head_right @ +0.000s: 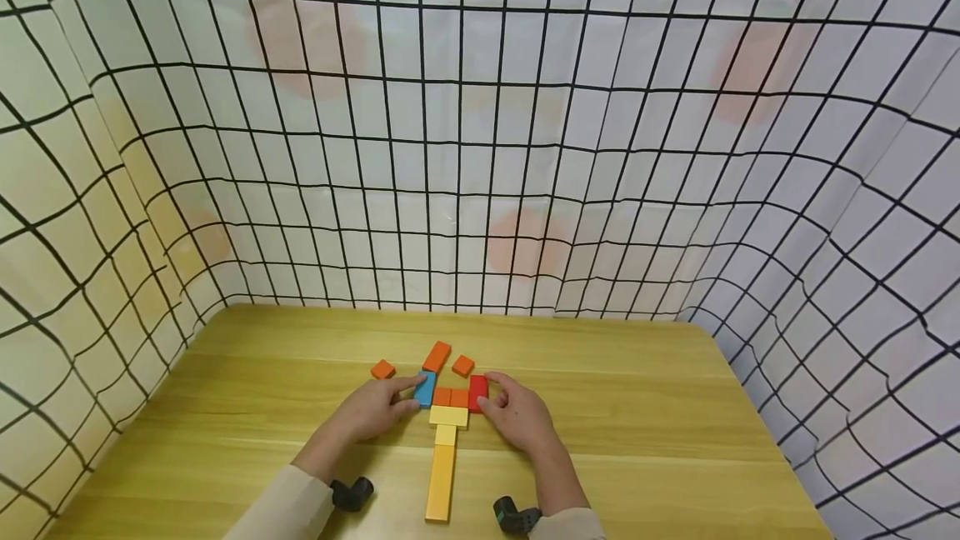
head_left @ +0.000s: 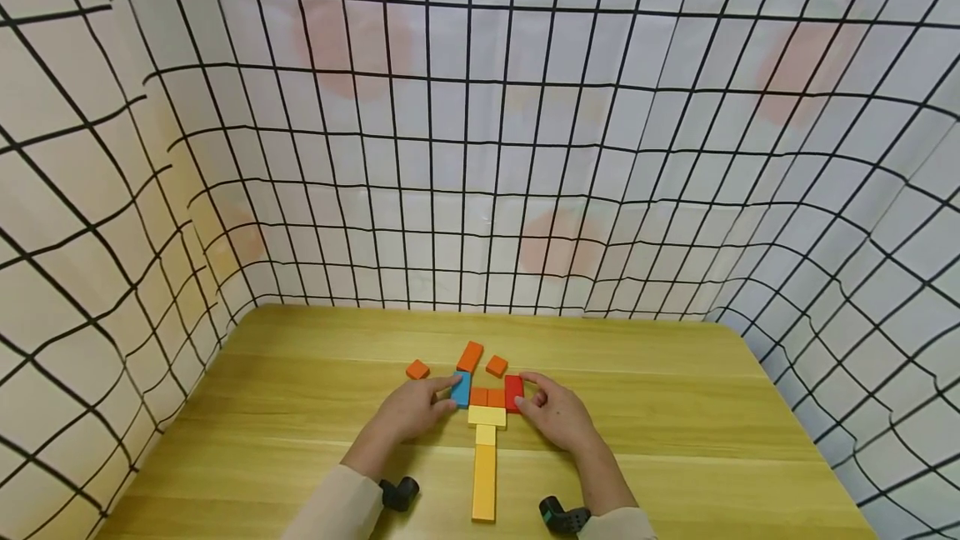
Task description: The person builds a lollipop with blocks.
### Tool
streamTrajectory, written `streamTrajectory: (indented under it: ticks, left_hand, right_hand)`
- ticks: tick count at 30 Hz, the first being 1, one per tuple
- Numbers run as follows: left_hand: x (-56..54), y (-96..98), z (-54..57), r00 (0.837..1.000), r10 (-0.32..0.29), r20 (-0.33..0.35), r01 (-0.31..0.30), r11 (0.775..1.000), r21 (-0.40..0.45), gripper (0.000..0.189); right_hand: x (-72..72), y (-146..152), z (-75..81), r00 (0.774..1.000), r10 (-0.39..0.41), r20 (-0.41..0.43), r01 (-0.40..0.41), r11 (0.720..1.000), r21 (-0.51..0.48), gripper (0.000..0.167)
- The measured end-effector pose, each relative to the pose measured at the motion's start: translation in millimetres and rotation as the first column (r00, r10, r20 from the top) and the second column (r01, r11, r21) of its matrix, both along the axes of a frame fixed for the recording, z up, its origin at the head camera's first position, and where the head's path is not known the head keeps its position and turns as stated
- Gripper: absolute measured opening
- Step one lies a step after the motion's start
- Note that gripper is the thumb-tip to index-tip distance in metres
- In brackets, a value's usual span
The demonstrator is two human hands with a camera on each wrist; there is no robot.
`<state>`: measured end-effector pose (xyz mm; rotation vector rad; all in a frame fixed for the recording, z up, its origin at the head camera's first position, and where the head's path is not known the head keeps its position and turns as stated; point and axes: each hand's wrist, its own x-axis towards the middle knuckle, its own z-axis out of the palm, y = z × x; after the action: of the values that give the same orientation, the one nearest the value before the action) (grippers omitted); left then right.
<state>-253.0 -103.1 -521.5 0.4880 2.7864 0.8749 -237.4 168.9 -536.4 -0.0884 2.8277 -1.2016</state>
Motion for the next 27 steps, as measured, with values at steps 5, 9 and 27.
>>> streamTrajectory:
  ticks: [5,9,27]
  left_hand:
    - [0.9,0.9,0.3,1.0,0.006,-0.006,-0.006,1.0,-0.008,0.051]
    - [2.3,0.8,1.1,1.0,0.007,-0.012,-0.007,1.0,-0.009,0.05]
    - [3.4,0.5,0.9,1.0,0.006,-0.008,-0.006,1.0,-0.012,0.05]
  right_hand:
    - [-0.5,-0.5,0.1,1.0,-0.001,-0.004,0.001,1.0,0.012,0.046]
    - [-0.5,-0.6,0.6,1.0,0.004,-0.011,-0.004,1.0,0.011,0.046]
    - [-0.4,-2.7,1.3,1.0,0.002,-0.002,-0.002,0.999,0.039,0.048]
